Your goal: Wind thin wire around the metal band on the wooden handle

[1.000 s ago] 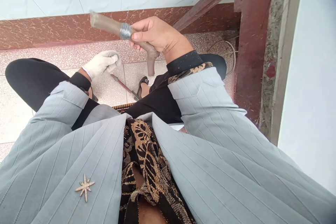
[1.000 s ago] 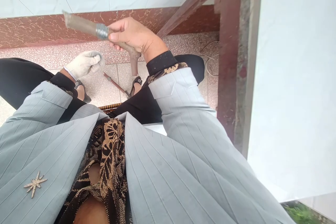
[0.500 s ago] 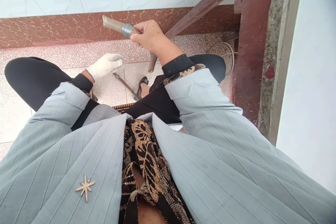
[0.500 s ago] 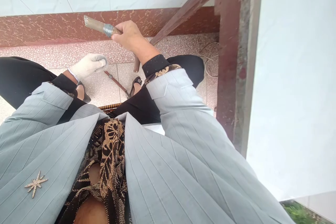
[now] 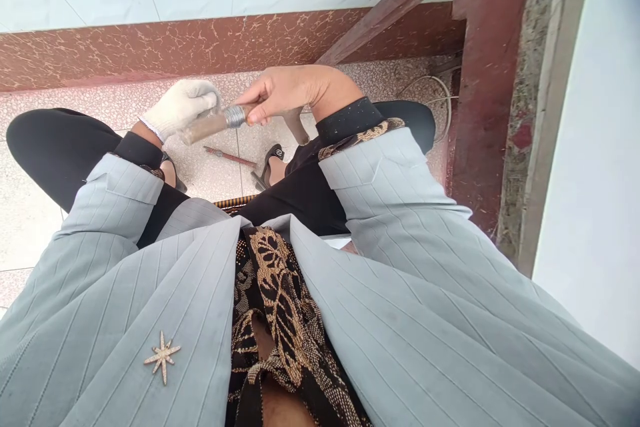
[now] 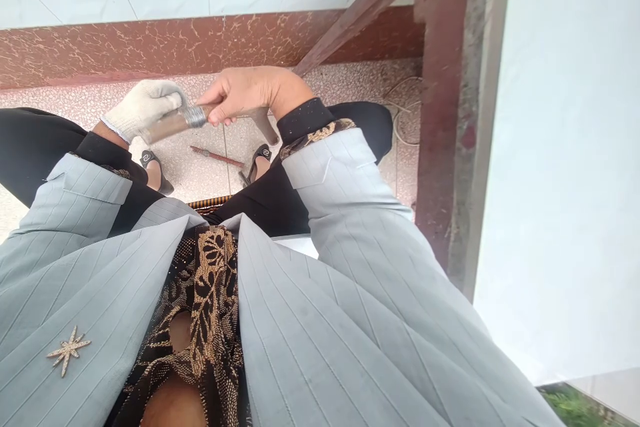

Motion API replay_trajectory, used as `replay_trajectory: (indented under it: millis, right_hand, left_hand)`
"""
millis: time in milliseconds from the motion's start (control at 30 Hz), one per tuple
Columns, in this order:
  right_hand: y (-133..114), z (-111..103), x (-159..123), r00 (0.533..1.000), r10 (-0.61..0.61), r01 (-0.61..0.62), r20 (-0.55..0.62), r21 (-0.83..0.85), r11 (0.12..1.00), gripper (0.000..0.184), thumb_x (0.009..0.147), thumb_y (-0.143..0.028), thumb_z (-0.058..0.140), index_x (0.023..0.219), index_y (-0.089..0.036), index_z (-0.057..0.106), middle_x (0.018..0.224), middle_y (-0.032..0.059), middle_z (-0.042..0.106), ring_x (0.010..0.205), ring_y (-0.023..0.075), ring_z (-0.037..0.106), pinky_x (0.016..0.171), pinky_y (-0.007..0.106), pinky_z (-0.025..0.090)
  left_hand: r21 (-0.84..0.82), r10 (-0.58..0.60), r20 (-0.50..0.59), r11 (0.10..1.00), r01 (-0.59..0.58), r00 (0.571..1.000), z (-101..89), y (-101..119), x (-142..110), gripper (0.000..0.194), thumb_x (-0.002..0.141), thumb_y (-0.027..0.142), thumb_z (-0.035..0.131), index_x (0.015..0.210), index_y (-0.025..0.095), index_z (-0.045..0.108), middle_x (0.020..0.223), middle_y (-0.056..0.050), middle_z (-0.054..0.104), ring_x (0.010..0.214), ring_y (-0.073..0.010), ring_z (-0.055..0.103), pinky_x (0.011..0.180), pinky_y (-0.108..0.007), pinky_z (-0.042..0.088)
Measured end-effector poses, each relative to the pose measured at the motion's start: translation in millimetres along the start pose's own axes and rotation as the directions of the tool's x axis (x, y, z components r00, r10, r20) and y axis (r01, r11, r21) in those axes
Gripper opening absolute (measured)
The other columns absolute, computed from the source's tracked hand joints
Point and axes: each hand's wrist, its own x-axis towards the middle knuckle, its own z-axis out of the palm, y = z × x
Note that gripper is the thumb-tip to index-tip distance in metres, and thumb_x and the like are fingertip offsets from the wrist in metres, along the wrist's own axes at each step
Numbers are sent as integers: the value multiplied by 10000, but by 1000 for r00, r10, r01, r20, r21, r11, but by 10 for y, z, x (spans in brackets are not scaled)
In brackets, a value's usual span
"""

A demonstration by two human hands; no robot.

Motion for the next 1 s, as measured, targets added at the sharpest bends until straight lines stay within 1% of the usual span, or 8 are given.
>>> replay_trajectory:
  millis: [100, 167, 267, 467, 600, 767, 900, 1000]
  right_hand:
    - [11, -29, -40, 941, -237, 260, -240, 68, 963, 553, 821, -639, 822, 1230, -268, 789, 1031, 62, 786, 1015, 210, 708, 852, 329, 500]
    - [44, -37, 8, 869, -268, 338, -416, 102, 936, 620, 771, -753, 776, 1172, -280, 771, 1165, 111, 781, 1038, 247, 703, 846, 374, 502]
    - [94, -32, 135, 804, -176, 296, -568, 126, 947, 624, 722, -831, 735, 1051, -301, 740, 1192, 137, 773, 1054, 269, 687, 828, 405, 485]
    - [151, -42, 295, 804, -150, 141, -576, -61, 988, 680, 731, -934, 615, 969, -306, 722, 916, 108, 746, 916, 286, 650, 773, 419, 503]
    - [133, -96, 266, 835, -169, 26, -523, -268, 963, 591, 892, -858, 594, 1109, -346, 791, 996, 123, 770, 1077, 311, 645, 819, 407, 503]
    - [104, -47, 231, 907, -108, -134, -407, -524, 841, 405, 1061, -415, 641, 1325, -142, 780, 1286, 134, 760, 1137, 217, 654, 948, 317, 465]
    - [143, 59, 267, 987, 37, -117, -155, -549, 827, 233, 961, -297, 768, 1119, -139, 835, 976, 66, 775, 973, 170, 694, 903, 279, 464]
    - [154, 47, 235, 987, 64, 0, 146, -401, 916, 272, 944, -249, 753, 1186, -147, 825, 787, -19, 684, 710, 100, 566, 794, 249, 438]
  left_hand:
    - [-116, -12, -18, 993, 10, 1000, 70, -74, 6, 244, 1026, 318, 565, 800, 244, 622, 643, 8, 509, 746, -161, 442, 736, -339, 383]
    - [-133, 11, 21, 991, -8, 1000, 136, -65, -13, 235, 1010, 330, 560, 809, 235, 637, 636, 11, 485, 720, -161, 443, 727, -338, 390]
    - [-52, 63, 85, 997, -59, 994, 221, 23, -52, 202, 951, 274, 551, 777, 204, 626, 681, 7, 489, 684, -156, 453, 737, -350, 397]
    - [33, 87, 119, 995, -92, 989, 245, 118, -58, 192, 945, 281, 554, 795, 185, 624, 743, 10, 499, 823, -183, 563, 867, -335, 458]
    - [59, 63, 126, 996, -70, 990, 249, 149, -57, 196, 934, 227, 572, 745, 194, 610, 702, 19, 488, 757, -165, 506, 815, -321, 431]
    - [156, 26, 204, 986, -58, 979, 262, 251, -85, 215, 914, 162, 583, 705, 204, 610, 657, 21, 523, 708, -162, 462, 745, -329, 365]
    - [269, 34, 178, 960, -82, 983, 192, 251, -88, 161, 934, 155, 605, 801, 205, 681, 705, 27, 570, 753, -163, 477, 756, -322, 337]
    - [247, 69, 123, 964, -98, 990, 107, 191, -73, 148, 954, 129, 603, 861, 192, 700, 808, 13, 642, 824, -159, 515, 792, -318, 345]
